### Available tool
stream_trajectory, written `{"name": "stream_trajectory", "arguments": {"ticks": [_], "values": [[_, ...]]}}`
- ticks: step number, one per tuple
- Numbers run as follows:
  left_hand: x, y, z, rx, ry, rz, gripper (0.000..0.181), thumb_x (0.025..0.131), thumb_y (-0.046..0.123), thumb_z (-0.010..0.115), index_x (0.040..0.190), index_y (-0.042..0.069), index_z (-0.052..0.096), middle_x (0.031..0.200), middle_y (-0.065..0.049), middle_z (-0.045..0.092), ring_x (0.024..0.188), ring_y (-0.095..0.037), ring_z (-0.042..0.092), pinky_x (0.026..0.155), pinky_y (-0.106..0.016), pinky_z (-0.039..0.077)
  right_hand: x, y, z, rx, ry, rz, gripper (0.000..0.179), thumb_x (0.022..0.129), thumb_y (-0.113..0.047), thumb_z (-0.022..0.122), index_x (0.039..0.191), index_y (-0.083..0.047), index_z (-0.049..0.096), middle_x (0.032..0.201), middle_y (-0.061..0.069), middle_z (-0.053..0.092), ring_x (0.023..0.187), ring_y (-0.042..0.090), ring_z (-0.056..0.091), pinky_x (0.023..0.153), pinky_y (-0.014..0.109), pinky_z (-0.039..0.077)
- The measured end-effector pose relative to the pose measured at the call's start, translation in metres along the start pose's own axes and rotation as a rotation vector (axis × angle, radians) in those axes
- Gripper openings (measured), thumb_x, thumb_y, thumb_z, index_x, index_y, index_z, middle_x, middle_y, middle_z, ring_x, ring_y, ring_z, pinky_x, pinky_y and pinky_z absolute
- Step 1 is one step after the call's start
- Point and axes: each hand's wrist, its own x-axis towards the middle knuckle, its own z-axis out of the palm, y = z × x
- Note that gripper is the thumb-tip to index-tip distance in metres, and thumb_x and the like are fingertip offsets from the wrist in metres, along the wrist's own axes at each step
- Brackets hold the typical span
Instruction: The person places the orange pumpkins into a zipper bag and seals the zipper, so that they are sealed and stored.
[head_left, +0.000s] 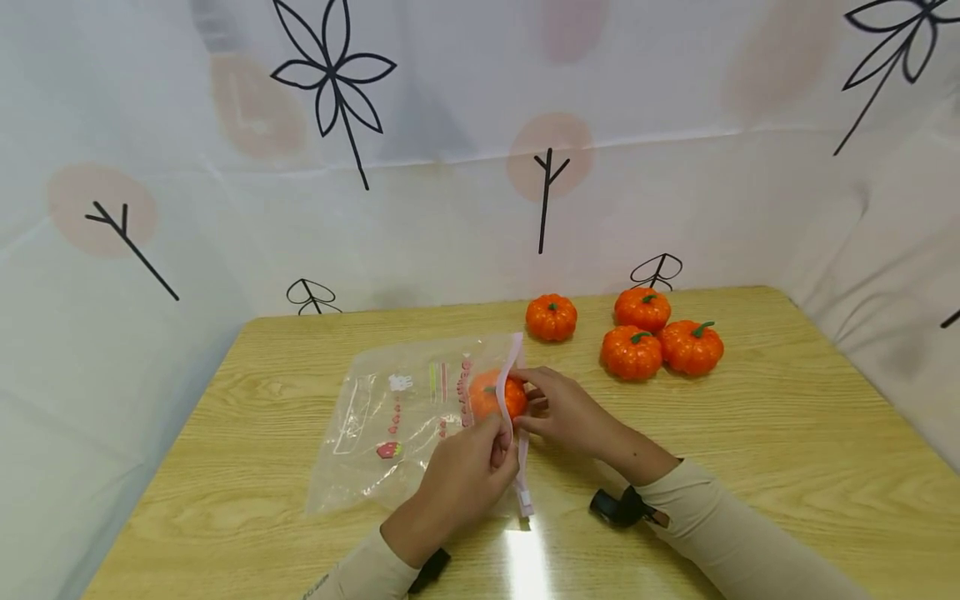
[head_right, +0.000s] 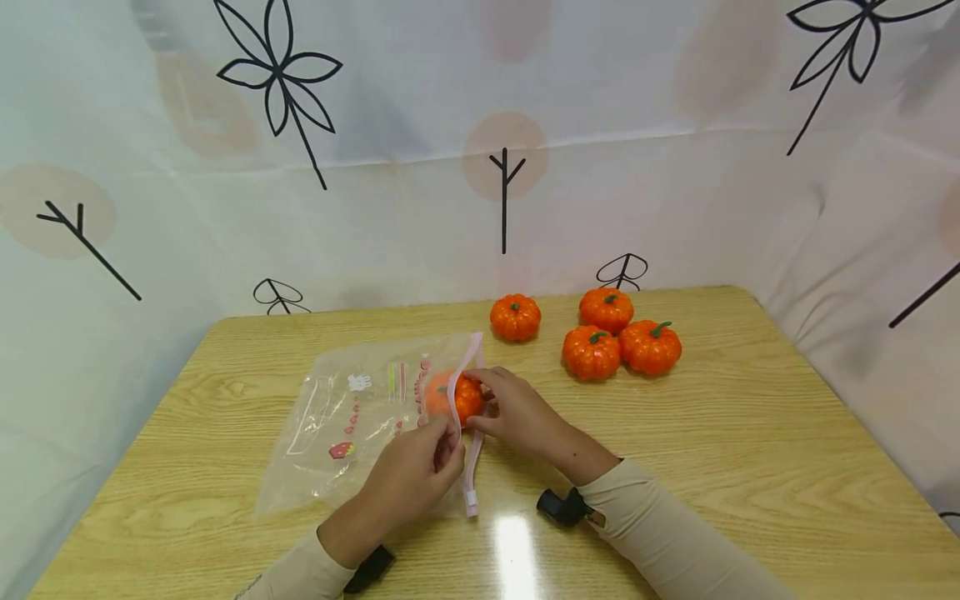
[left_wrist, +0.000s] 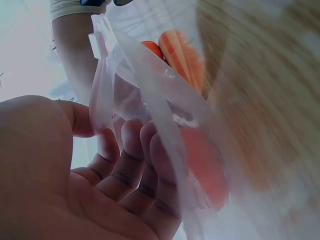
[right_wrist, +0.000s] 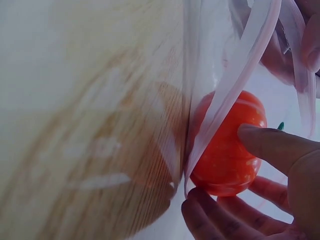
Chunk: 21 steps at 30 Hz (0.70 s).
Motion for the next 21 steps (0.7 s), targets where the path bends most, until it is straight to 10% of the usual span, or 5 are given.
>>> {"name": "stream_trajectory", "arguments": {"ticks": [21], "values": [[0.0, -0.002, 0.0, -0.054, -0.035, -0.036, 0.015, 0.087, 0.019, 0.065, 0.083, 0.018, 0.051, 0.069, 0.007, 0.049, 0.059, -0.001, 0.039, 0.051, -0.015, 0.034, -0.002, 0.004, -0.009, -0.042, 0.017, -0.017, 0.063, 0.088, -0.011, 0.075, 0.144, -0.003, 0.047, 0.14, 0.021, 0.052, 0.115, 0.036, 0.066, 0.089, 0.039, 0.057]]}}
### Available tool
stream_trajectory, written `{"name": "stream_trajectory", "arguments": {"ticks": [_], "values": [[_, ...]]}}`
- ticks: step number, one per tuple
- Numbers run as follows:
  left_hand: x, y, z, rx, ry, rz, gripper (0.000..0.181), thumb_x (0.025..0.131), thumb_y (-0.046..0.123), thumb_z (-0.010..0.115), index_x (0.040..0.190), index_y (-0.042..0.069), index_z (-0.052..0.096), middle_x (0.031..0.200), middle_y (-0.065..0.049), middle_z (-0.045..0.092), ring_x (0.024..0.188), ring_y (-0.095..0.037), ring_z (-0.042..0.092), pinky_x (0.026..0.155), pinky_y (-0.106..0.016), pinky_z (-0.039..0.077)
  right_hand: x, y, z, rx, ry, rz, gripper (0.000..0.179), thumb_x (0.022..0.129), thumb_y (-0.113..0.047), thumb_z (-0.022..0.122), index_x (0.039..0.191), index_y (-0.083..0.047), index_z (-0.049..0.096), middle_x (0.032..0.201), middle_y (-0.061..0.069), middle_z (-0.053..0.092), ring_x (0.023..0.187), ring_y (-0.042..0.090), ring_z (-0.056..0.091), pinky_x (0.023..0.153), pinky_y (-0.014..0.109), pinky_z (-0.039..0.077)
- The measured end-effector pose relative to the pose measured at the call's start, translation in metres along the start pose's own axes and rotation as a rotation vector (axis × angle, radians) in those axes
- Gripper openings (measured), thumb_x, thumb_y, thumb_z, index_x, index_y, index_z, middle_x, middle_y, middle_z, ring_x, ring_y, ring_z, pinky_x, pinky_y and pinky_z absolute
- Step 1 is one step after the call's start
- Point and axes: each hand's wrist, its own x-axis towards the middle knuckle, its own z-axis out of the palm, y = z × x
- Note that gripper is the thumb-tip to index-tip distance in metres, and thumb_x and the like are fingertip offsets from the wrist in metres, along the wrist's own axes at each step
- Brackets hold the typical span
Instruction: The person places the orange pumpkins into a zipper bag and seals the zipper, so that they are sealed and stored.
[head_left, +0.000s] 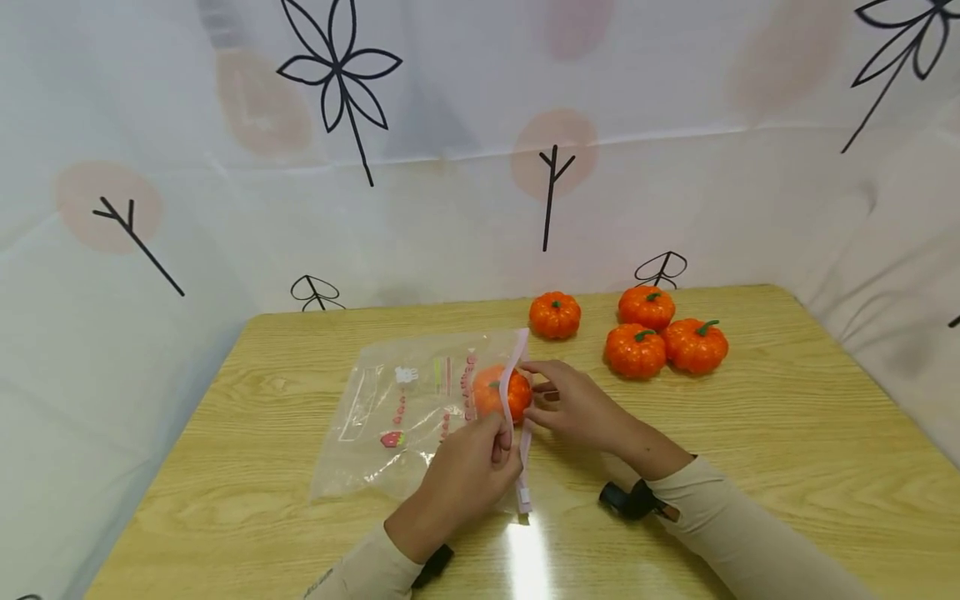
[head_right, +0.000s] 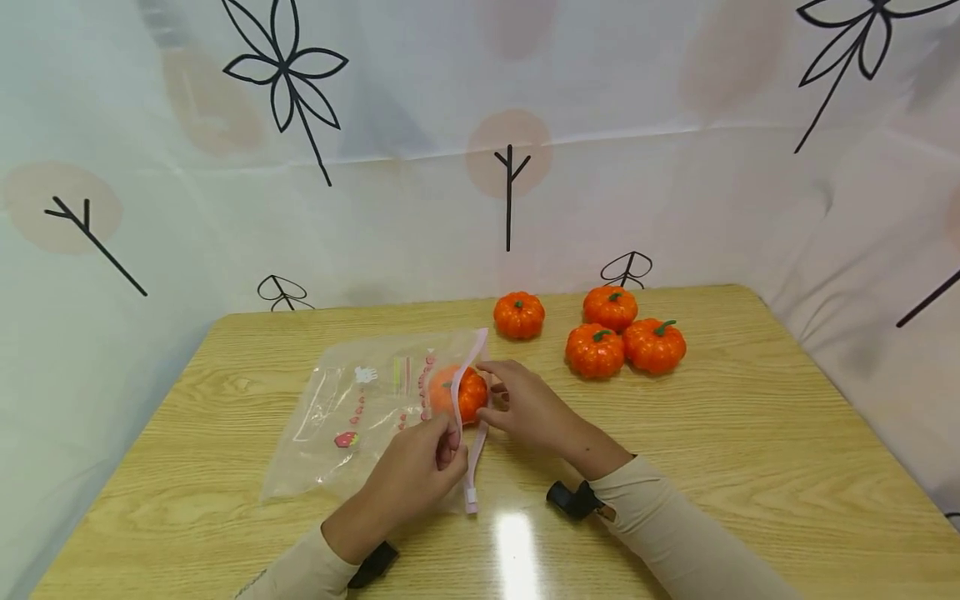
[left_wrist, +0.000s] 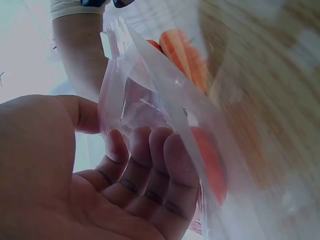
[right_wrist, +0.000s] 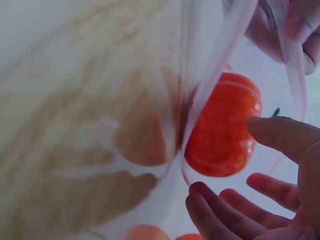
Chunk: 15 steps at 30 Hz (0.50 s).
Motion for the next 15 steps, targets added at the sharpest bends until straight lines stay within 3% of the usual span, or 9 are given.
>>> {"name": "stream_trajectory", "arguments": {"ticks": [5, 10, 15], "values": [[0.0, 0.002, -0.001, 0.028, 0.005, -0.006, 0.014, 0.087, 0.02, 0.065, 0.082, 0.018, 0.051, 0.069, 0.009, 0.047, 0.058, -0.001, 0.038, 0.05, -0.016, 0.033, -0.002, -0.001, -0.01, -0.069, 0.062, -0.012, 0.056, 0.089, -0.013, 0.074, 0.139, -0.003, 0.053, 0.134, 0.021, 0.056, 0.115, 0.037, 0.063, 0.09, 0.045, 0.057], [-0.001, 0.004, -0.001, 0.066, 0.023, -0.02, 0.016, 0.085, 0.021, 0.065, 0.08, 0.019, 0.051, 0.067, 0.011, 0.045, 0.056, 0.0, 0.037, 0.048, -0.016, 0.032, -0.006, 0.0, -0.022, -0.178, 0.162, -0.073, 0.05, 0.088, -0.015, 0.075, 0.134, -0.003, 0.059, 0.129, 0.017, 0.06, 0.109, 0.035, 0.062, 0.087, 0.049, 0.055], [-0.002, 0.003, -0.001, 0.085, 0.043, -0.008, 0.017, 0.084, 0.019, 0.067, 0.078, 0.018, 0.051, 0.063, 0.011, 0.043, 0.054, -0.001, 0.036, 0.046, -0.017, 0.031, -0.01, 0.006, -0.034, -0.281, 0.228, -0.09, 0.048, 0.087, -0.015, 0.076, 0.131, -0.004, 0.06, 0.128, 0.017, 0.06, 0.113, 0.036, 0.061, 0.094, 0.054, 0.052]]}}
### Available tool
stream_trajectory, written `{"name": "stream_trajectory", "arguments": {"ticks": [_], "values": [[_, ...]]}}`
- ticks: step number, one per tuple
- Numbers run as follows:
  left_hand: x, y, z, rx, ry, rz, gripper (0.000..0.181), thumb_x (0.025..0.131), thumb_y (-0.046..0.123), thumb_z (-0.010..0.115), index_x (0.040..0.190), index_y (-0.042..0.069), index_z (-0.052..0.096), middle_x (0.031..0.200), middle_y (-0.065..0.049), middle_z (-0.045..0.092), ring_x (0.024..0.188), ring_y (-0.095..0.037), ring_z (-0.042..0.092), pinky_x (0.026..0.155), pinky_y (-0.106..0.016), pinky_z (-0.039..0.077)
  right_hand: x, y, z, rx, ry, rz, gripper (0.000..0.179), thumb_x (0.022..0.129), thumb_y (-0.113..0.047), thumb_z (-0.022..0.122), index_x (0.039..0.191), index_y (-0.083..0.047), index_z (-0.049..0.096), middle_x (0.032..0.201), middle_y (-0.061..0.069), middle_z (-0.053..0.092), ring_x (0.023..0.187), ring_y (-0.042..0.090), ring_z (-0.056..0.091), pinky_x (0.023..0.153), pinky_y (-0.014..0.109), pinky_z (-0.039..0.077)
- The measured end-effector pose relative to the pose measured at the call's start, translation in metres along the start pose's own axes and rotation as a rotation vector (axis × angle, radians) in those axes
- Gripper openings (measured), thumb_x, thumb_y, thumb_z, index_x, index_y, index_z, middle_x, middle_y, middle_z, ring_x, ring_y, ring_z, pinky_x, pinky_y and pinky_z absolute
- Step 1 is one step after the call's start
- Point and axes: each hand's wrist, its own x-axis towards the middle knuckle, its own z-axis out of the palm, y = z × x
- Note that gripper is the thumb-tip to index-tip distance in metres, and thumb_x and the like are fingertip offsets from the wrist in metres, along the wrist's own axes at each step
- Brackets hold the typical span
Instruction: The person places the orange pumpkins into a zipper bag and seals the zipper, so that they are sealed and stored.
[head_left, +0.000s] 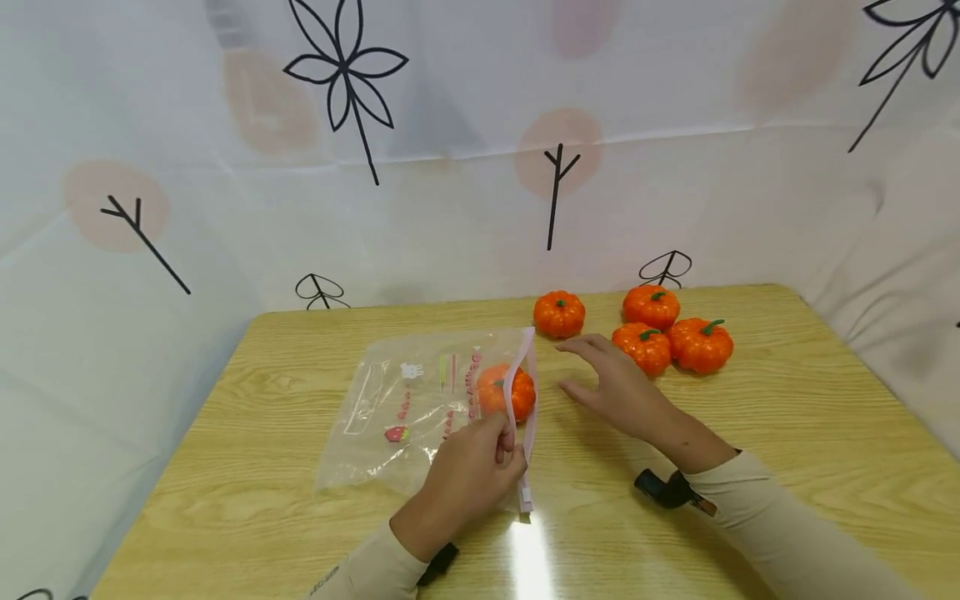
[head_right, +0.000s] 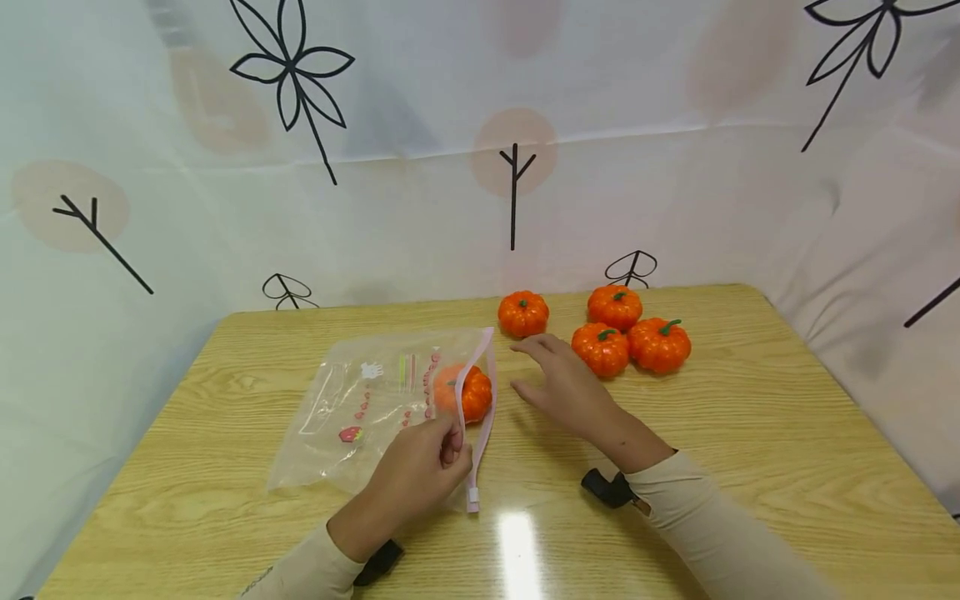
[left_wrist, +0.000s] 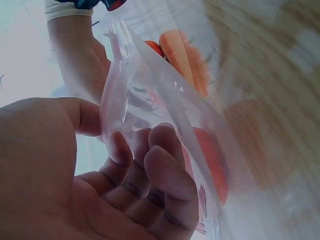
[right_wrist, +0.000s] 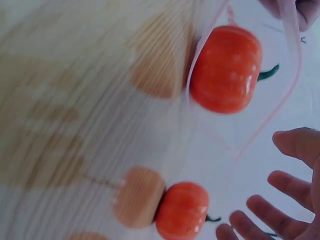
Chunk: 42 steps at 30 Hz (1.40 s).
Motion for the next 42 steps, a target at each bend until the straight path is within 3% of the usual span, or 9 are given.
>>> {"name": "stream_trajectory", "arguments": {"ticks": [2, 6, 15, 25, 32, 42], "values": [[0.0, 0.0, 0.0, 0.001, 0.006, 0.005, 0.017, 0.084, 0.019, 0.067, 0.078, 0.017, 0.051, 0.063, 0.011, 0.043, 0.053, 0.0, 0.035, 0.046, -0.017, 0.031, -0.001, 0.004, -0.005, -0.036, 0.006, 0.013, 0.048, 0.088, -0.016, 0.075, 0.131, -0.003, 0.06, 0.131, 0.018, 0.058, 0.12, 0.038, 0.058, 0.097, 0.056, 0.05], [0.0, 0.0, 0.0, 0.019, 0.013, 0.014, 0.017, 0.084, 0.019, 0.067, 0.077, 0.017, 0.051, 0.062, 0.012, 0.043, 0.052, 0.0, 0.034, 0.046, -0.017, 0.03, -0.004, 0.013, -0.015, -0.089, 0.023, 0.038, 0.05, 0.088, -0.017, 0.075, 0.133, -0.003, 0.058, 0.137, 0.02, 0.054, 0.123, 0.041, 0.052, 0.093, 0.056, 0.052], [-0.001, -0.001, 0.002, 0.052, 0.005, 0.008, 0.017, 0.084, 0.022, 0.067, 0.078, 0.018, 0.052, 0.06, 0.013, 0.043, 0.049, 0.0, 0.033, 0.043, -0.017, 0.029, -0.009, 0.034, -0.03, -0.245, 0.091, -0.017, 0.055, 0.082, -0.014, 0.081, 0.131, -0.001, 0.06, 0.137, 0.027, 0.051, 0.126, 0.048, 0.047, 0.101, 0.065, 0.042], [-0.002, 0.001, 0.001, 0.052, -0.009, 0.008, 0.016, 0.084, 0.024, 0.067, 0.08, 0.018, 0.053, 0.061, 0.012, 0.043, 0.048, 0.0, 0.033, 0.043, -0.017, 0.03, -0.011, 0.052, -0.044, -0.271, 0.032, 0.05, 0.065, 0.084, -0.017, 0.079, 0.14, 0.0, 0.05, 0.142, 0.032, 0.043, 0.128, 0.053, 0.042, 0.099, 0.067, 0.041], [-0.003, 0.001, 0.0, 0.039, -0.022, -0.003, 0.015, 0.085, 0.024, 0.067, 0.08, 0.018, 0.053, 0.061, 0.013, 0.044, 0.048, 0.0, 0.033, 0.043, -0.017, 0.03, -0.011, 0.061, -0.045, -0.271, 0.011, 0.054, 0.068, 0.083, -0.017, 0.08, 0.142, -0.002, 0.048, 0.142, 0.032, 0.043, 0.127, 0.053, 0.042, 0.094, 0.067, 0.044], [-0.003, 0.0, 0.0, 0.024, -0.03, -0.027, 0.015, 0.084, 0.023, 0.066, 0.08, 0.018, 0.053, 0.062, 0.013, 0.045, 0.049, 0.0, 0.036, 0.044, -0.018, 0.031, -0.011, 0.066, -0.048, -0.269, -0.075, 0.135, 0.074, 0.085, -0.019, 0.078, 0.146, -0.003, 0.041, 0.143, 0.035, 0.041, 0.128, 0.056, 0.041, 0.096, 0.069, 0.043]]}}
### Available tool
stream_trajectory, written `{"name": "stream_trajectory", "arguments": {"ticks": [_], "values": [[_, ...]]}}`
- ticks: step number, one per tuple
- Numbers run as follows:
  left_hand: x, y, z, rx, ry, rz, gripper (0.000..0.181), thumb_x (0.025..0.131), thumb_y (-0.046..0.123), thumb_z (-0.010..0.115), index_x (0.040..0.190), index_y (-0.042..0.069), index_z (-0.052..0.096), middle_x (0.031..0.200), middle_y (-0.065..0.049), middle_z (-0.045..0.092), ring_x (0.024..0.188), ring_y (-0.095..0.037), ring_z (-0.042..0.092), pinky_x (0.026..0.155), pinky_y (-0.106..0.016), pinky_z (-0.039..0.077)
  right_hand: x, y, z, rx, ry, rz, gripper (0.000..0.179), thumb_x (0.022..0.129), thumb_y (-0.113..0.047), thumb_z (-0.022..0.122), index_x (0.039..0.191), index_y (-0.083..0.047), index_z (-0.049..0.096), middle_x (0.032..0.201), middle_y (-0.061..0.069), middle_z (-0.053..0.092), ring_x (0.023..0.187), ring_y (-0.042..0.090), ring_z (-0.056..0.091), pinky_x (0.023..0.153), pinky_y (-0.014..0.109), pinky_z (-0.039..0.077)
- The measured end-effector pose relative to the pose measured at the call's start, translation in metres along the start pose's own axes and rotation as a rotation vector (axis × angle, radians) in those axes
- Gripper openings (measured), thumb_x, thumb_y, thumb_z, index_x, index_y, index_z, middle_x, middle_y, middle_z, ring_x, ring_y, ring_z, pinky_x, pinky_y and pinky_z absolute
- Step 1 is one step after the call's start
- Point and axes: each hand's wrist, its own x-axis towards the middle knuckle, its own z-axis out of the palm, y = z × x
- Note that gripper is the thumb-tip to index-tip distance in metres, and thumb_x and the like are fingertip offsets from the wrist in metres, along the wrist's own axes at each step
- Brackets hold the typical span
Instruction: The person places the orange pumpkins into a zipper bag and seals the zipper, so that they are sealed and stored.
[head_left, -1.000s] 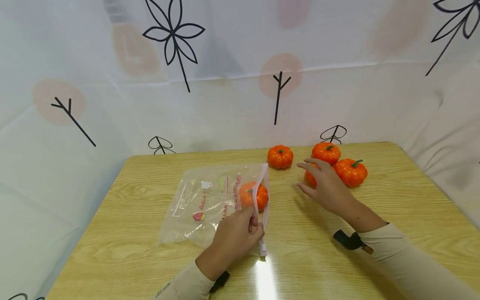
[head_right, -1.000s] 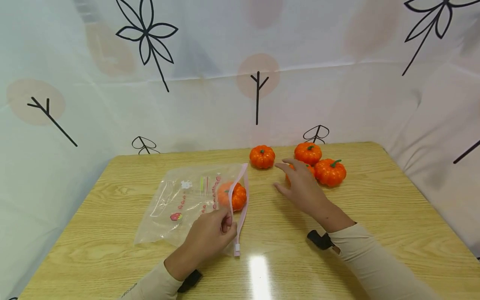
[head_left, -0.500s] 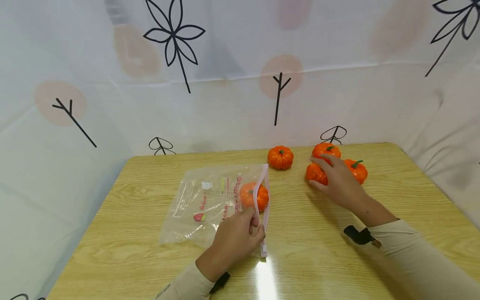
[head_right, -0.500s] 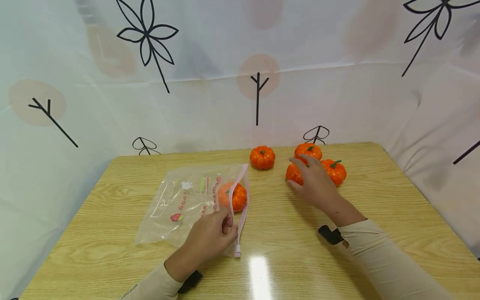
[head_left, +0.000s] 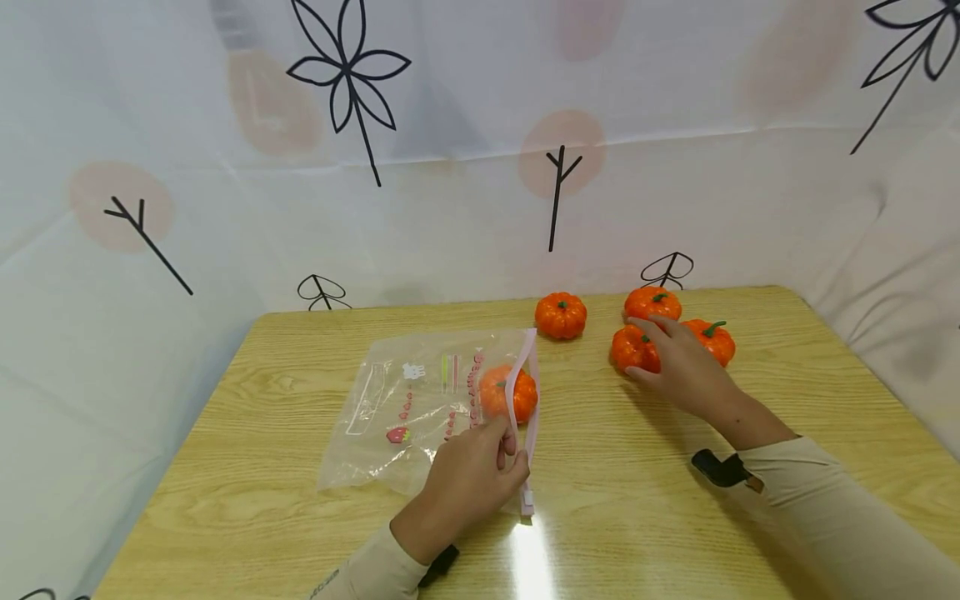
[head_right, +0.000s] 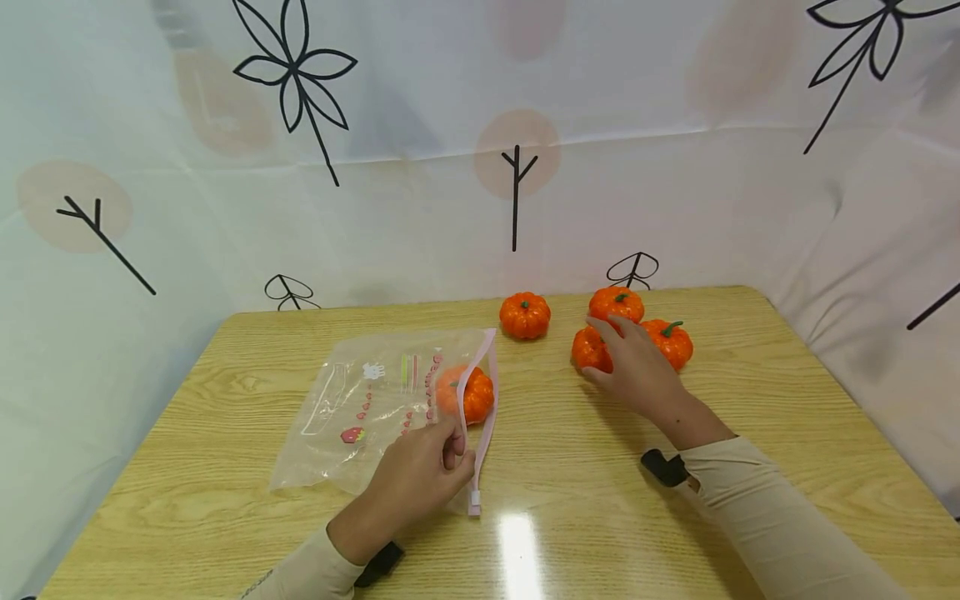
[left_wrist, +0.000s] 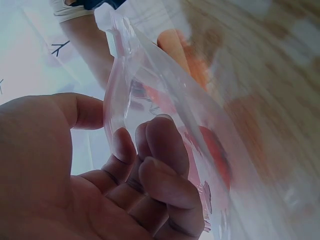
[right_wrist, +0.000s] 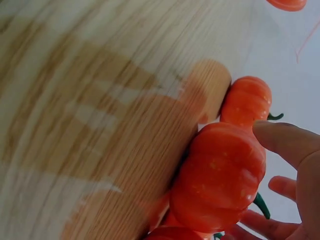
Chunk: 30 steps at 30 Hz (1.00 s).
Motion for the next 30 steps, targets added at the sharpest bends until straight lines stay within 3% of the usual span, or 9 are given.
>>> {"name": "stream_trajectory", "arguments": {"ticks": [9, 30], "values": [[0.0002, 0.0002, -0.0005, -0.011, -0.008, -0.004, 0.015, 0.085, 0.023, 0.066, 0.08, 0.018, 0.053, 0.062, 0.013, 0.045, 0.049, -0.001, 0.036, 0.044, -0.019, 0.031, 0.0001, 0.0045, 0.0017, -0.003, -0.048, 0.015, 0.074, 0.086, -0.02, 0.077, 0.147, -0.002, 0.04, 0.141, 0.036, 0.042, 0.128, 0.056, 0.041, 0.099, 0.069, 0.04], [0.0007, -0.0001, -0.0002, 0.0, -0.011, -0.012, 0.015, 0.085, 0.025, 0.066, 0.08, 0.019, 0.053, 0.062, 0.013, 0.045, 0.049, -0.001, 0.036, 0.044, -0.019, 0.032, 0.0008, 0.0065, 0.0062, -0.053, -0.037, -0.034, 0.066, 0.084, -0.02, 0.079, 0.139, 0.003, 0.05, 0.137, 0.033, 0.048, 0.122, 0.051, 0.051, 0.095, 0.063, 0.047]]}}
